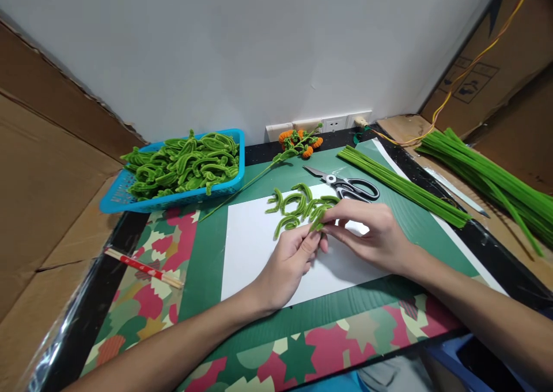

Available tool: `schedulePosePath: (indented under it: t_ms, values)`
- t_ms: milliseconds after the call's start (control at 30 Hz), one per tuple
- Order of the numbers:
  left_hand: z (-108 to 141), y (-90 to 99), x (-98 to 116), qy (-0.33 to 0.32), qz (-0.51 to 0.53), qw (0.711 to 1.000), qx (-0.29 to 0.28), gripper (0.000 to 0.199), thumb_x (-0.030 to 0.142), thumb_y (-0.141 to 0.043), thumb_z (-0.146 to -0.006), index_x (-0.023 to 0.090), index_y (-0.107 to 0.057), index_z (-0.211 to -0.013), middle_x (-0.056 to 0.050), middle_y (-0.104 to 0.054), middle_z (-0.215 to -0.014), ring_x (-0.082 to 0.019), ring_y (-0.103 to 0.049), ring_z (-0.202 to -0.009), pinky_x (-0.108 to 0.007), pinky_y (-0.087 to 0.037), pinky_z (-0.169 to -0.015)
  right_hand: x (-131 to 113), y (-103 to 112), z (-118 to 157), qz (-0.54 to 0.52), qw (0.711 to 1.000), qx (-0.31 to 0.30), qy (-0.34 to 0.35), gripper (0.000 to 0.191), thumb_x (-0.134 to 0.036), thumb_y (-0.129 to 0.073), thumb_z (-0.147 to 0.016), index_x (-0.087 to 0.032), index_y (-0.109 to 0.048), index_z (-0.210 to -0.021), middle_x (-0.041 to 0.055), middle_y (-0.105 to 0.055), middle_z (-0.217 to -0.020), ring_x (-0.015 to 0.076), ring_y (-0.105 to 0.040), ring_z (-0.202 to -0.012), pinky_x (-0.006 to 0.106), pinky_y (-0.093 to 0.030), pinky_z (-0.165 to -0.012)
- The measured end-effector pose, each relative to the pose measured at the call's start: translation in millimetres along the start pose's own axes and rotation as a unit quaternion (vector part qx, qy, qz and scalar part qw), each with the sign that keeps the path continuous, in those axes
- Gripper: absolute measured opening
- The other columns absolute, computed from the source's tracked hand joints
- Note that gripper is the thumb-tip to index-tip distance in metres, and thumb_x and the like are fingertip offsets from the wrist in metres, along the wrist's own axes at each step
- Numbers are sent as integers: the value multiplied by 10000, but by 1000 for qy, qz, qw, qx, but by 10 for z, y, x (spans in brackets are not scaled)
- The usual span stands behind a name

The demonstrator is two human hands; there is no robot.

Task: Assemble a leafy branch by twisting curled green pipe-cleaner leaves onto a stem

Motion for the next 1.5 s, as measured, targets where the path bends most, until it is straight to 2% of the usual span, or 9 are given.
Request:
schedulePosePath:
  t_ms: [200, 400, 500, 600, 733, 1100, 1233, 1333, 1500]
  values:
    - [7, 0, 32, -6, -81, 997, 21, 454, 556, -580, -1081, 161, -688, -885, 61, -354, -646, -97, -322, -558, -235, -238, -502, -30, 13, 23, 38, 999, 19, 5, 125, -133, -627, -1035, -208, -726, -1047, 52, -777, -890, 170, -722, -767, 289, -587, -698]
    - [14, -2, 62, -10, -87, 996, 27, 467, 542, -584, -1076, 185, -573, -776, 47, -416, -645, -102, -321, -554, -254, -226, -500, 48, -7, 24, -40, 990, 25, -131, 87, -157, -695, -957, -206, -724, -891, 7, -765, -764, 144, -695, -642, 266, -583, -618]
    - [21, -8, 53, 4, -54, 998, 23, 457, 550, -574, -1076, 186, -583, -800, 56, -367, -656, -106, -284, -561, -252, -209, -501, 52, 14, 18, -48, 987, 47, -147, 109, -171, -694, -956, -204, -718, -855, 3, -748, -731, 140, -672, -617, 266, -571, -585]
    - [27, -14, 29, 23, -38, 999, 13, 459, 571, -562, -1072, 178, -631, -844, 63, -321, -657, -110, -246, -564, -248, -191, -501, 20, 41, 15, -18, 992, 59, -113, 93, -162, -681, -970, -208, -721, -900, 9, -762, -775, 142, -674, -648, 271, -578, -603]
    - [24, -12, 17, 27, -29, 999, 14, 448, 567, -570, -1069, 166, -650, -886, 61, -323, -674, -111, -245, -578, -245, -183, -498, -22, 27, 8, 8, 997, 35, -62, 116, -129, -643, -1000, -211, -725, -985, 7, -764, -810, 136, -678, -663, 267, -587, -623]
    - [2, -42, 20, -5, -4, 1000, 13, 380, 552, -627, -1057, 184, -591, -970, 63, -393, -708, -90, -314, -571, -218, -239, -488, -10, -8, 10, 35, 999, 7, -36, 73, -188, -648, -1043, -213, -716, -1032, 32, -761, -878, 142, -679, -683, 268, -565, -619]
    - [-3, -62, -6, 2, 26, 1000, -4, 356, 535, -584, -1088, 192, -577, -991, 64, -434, -697, -75, -305, -536, -210, -222, -477, -42, 19, 17, 40, 999, 24, 10, 204, -132, -616, -1039, -235, -730, -1173, 69, -779, -1011, 185, -733, -832, 308, -612, -701]
    - [-2, -79, 2, 7, 51, 999, -14, 354, 536, -584, -1088, 186, -598, -1033, 82, -370, -694, -69, -255, -525, -205, -206, -473, -70, 49, 21, 85, 994, 40, 54, 349, -69, -564, -1035, -255, -725, -1282, 99, -762, -1142, 202, -751, -959, 333, -638, -782]
    - [4, -75, 6, 14, 54, 998, -13, 361, 534, -584, -1092, 185, -579, -1002, 83, -337, -724, -65, -198, -539, -197, -176, -470, -26, 51, 19, 168, 983, 34, 65, 254, -123, -628, -1037, -256, -749, -1216, 114, -718, -1157, 226, -730, -1022, 342, -627, -761]
Point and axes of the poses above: each hand's wrist, its own z-axis away from the middle knuckle, its own y-axis out of the back of the hand, x = y × z, the point moved 6 cm from there along -z, towards the middle knuckle
